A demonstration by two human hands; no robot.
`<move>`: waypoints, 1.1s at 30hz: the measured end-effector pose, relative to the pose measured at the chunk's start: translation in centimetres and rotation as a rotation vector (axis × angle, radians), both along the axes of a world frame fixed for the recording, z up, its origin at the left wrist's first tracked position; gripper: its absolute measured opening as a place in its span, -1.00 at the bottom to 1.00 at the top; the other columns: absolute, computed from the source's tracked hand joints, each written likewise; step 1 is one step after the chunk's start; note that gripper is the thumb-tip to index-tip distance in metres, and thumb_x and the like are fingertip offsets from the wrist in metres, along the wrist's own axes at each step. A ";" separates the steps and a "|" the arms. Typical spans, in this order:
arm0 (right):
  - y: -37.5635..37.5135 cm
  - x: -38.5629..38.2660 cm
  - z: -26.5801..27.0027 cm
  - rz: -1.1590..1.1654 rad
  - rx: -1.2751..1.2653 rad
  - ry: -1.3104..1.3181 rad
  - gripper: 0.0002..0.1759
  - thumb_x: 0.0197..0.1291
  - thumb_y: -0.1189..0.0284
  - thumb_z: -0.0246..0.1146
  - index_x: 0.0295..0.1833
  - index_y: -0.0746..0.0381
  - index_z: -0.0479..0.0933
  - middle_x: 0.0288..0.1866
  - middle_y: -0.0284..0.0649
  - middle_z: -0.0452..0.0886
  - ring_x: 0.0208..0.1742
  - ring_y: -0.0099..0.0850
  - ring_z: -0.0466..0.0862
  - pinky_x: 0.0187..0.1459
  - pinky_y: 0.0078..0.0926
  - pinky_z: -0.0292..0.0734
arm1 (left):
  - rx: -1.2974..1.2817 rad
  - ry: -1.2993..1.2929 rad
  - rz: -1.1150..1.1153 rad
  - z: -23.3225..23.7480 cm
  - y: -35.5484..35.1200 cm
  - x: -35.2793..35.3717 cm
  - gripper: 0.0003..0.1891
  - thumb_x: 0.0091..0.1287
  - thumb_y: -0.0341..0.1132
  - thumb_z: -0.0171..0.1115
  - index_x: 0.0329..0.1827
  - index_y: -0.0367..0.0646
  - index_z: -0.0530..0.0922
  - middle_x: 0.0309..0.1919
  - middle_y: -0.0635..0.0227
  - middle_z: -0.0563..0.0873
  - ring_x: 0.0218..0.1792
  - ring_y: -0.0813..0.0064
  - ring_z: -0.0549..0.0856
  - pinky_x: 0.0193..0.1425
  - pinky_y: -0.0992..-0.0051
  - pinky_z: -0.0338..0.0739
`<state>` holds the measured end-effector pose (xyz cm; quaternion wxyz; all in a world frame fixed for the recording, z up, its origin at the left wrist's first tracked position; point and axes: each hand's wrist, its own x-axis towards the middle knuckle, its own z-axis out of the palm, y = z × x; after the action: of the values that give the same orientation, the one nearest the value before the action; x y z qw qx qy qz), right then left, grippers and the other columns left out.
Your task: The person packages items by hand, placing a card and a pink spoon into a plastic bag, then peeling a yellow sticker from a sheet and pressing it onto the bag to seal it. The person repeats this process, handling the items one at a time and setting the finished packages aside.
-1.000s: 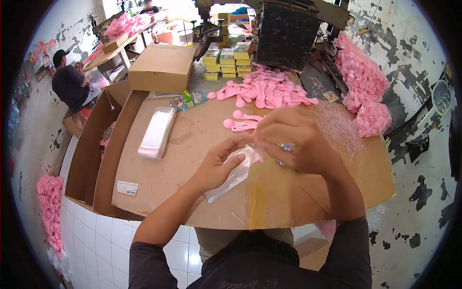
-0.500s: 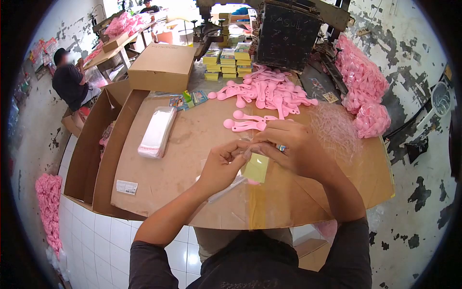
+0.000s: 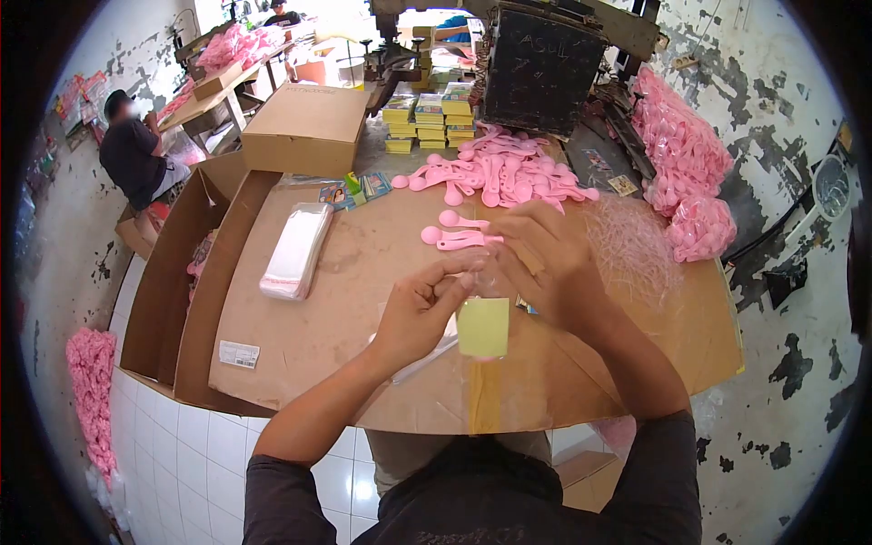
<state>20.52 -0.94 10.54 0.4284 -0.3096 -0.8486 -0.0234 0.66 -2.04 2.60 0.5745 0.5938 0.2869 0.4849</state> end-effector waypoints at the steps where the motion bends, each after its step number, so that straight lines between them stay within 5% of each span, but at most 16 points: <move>1: -0.1 -0.1 0.1 0.004 0.058 -0.004 -0.71 0.19 0.53 0.43 0.05 0.18 0.70 0.01 -0.19 0.71 0.00 -0.23 0.71 -0.02 -0.27 0.59 | -0.029 -0.003 0.007 0.4 -0.2 -0.2 -0.67 0.60 -0.43 0.18 0.35 -0.31 0.55 -0.08 0.17 0.85 -0.03 0.52 0.81 0.08 0.51 0.68; 8: -0.5 -0.7 -0.8 -0.029 0.294 -0.336 -0.68 0.06 0.40 0.38 -0.06 0.29 0.65 0.00 -0.21 0.65 0.18 -0.24 0.65 0.14 -0.25 0.51 | 0.282 0.390 0.190 -0.3 -0.6 -0.3 -0.60 0.52 -0.46 0.23 0.38 -0.40 0.52 -0.25 0.23 0.84 -0.16 0.52 0.84 -0.05 0.49 0.72; 11: -0.1 -0.8 -1.6 -0.078 0.375 -0.430 -0.72 0.08 0.39 0.34 -0.10 0.30 0.63 -0.03 -0.22 0.64 0.14 -0.24 0.65 0.13 -0.25 0.49 | 0.403 0.364 0.195 -0.3 -0.8 0.1 -0.54 0.49 -0.45 0.26 0.42 -0.39 0.48 -0.29 0.09 0.84 -0.37 0.44 0.83 -0.32 0.45 0.64; 14: 0.0 -0.7 -1.6 -0.171 0.356 -0.429 -0.78 0.11 0.43 0.35 -0.14 0.28 0.60 -0.08 -0.23 0.61 0.05 -0.25 0.64 0.08 -0.25 0.48 | 0.444 0.422 0.208 -0.4 -0.9 0.4 -0.53 0.49 -0.44 0.27 0.43 -0.35 0.49 -0.29 0.10 0.84 -0.38 0.32 0.84 -0.30 0.36 0.66; 16: 0.7 0.0 -0.9 -0.252 0.369 -0.351 -0.77 0.06 0.40 0.32 -0.17 0.27 0.59 -0.15 -0.17 0.58 -0.04 -0.24 0.63 0.00 -0.27 0.52 | 0.393 0.488 0.153 0.3 -1.0 0.1 -0.56 0.52 -0.44 0.25 0.43 -0.35 0.50 -0.21 0.14 0.86 -0.24 0.45 0.84 -0.12 0.43 0.70; 18: 2.7 2.7 -0.7 -0.077 -0.059 0.143 -0.91 0.27 0.46 0.28 -0.18 0.24 0.55 -0.23 -0.23 0.57 -0.19 -0.38 0.60 -0.15 -0.41 0.49 | 0.304 0.476 0.116 0.5 -0.8 -0.4 -0.58 0.55 -0.44 0.22 0.43 -0.33 0.49 -0.15 0.16 0.86 -0.15 0.53 0.84 -0.02 0.47 0.71; 20: 1.8 6.6 2.0 0.049 -0.756 0.331 -0.92 0.44 0.47 0.18 -0.16 0.23 0.53 -0.28 -0.33 0.55 -0.27 -0.57 0.55 -0.24 -0.56 0.44 | 0.177 0.385 0.092 -0.1 -0.2 -0.8 -0.58 0.59 -0.43 0.18 0.46 -0.31 0.47 -0.12 0.16 0.86 -0.10 0.55 0.82 0.03 0.48 0.69; 22: 2.0 13.3 1.7 0.235 -1.101 0.463 -0.88 0.49 0.43 0.19 -0.09 0.26 0.52 -0.29 -0.42 0.56 -0.28 -0.71 0.53 -0.27 -0.64 0.42 | 0.141 0.301 0.082 -0.5 0.3 -1.1 -0.59 0.61 -0.42 0.15 0.46 -0.32 0.46 -0.10 0.16 0.86 -0.06 0.57 0.79 0.04 0.50 0.68; 24: 4.5 20.1 -0.4 0.648 -1.161 0.621 -0.86 0.46 0.49 0.20 0.03 0.32 0.51 -0.22 -0.34 0.62 -0.20 -0.60 0.63 -0.18 -0.58 0.51 | 0.112 0.245 0.089 -0.5 0.5 -1.1 -0.60 0.61 -0.42 0.14 0.45 -0.33 0.46 -0.09 0.15 0.86 -0.04 0.58 0.78 0.04 0.51 0.67; 27: 7.5 27.2 -7.0 -0.297 -0.673 0.201 -0.73 0.43 0.52 0.21 0.18 0.35 0.50 -0.11 -0.20 0.69 -0.08 -0.39 0.70 -0.05 -0.39 0.59 | 0.080 0.208 0.124 -0.4 0.3 -0.8 -0.62 0.61 -0.42 0.14 0.43 -0.36 0.46 -0.09 0.14 0.85 -0.05 0.57 0.78 0.02 0.53 0.68; 30: 5.7 27.4 -8.4 -0.869 0.172 -0.450 -0.66 0.38 0.53 0.22 0.23 0.34 0.53 0.00 -0.10 0.72 0.05 -0.24 0.71 0.08 -0.25 0.59 | 0.070 0.184 0.139 -0.7 0.5 -0.6 -0.61 0.62 -0.41 0.14 0.42 -0.38 0.46 -0.10 0.13 0.85 -0.08 0.57 0.79 0.01 0.54 0.68; 33: 3.7 21.6 -5.6 -0.707 0.105 -0.280 -0.67 0.39 0.50 0.24 0.22 0.30 0.59 0.06 -0.09 0.72 0.11 -0.22 0.70 0.10 -0.25 0.58 | 0.034 0.129 0.130 -0.7 0.5 -0.3 -0.62 0.63 -0.38 0.15 0.41 -0.39 0.47 -0.11 0.12 0.85 -0.11 0.57 0.80 0.01 0.53 0.69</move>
<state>42.09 2.76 4.92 0.2892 -0.5545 -0.7373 -0.2553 0.34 -1.50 1.88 0.5119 0.6136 0.3529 0.4868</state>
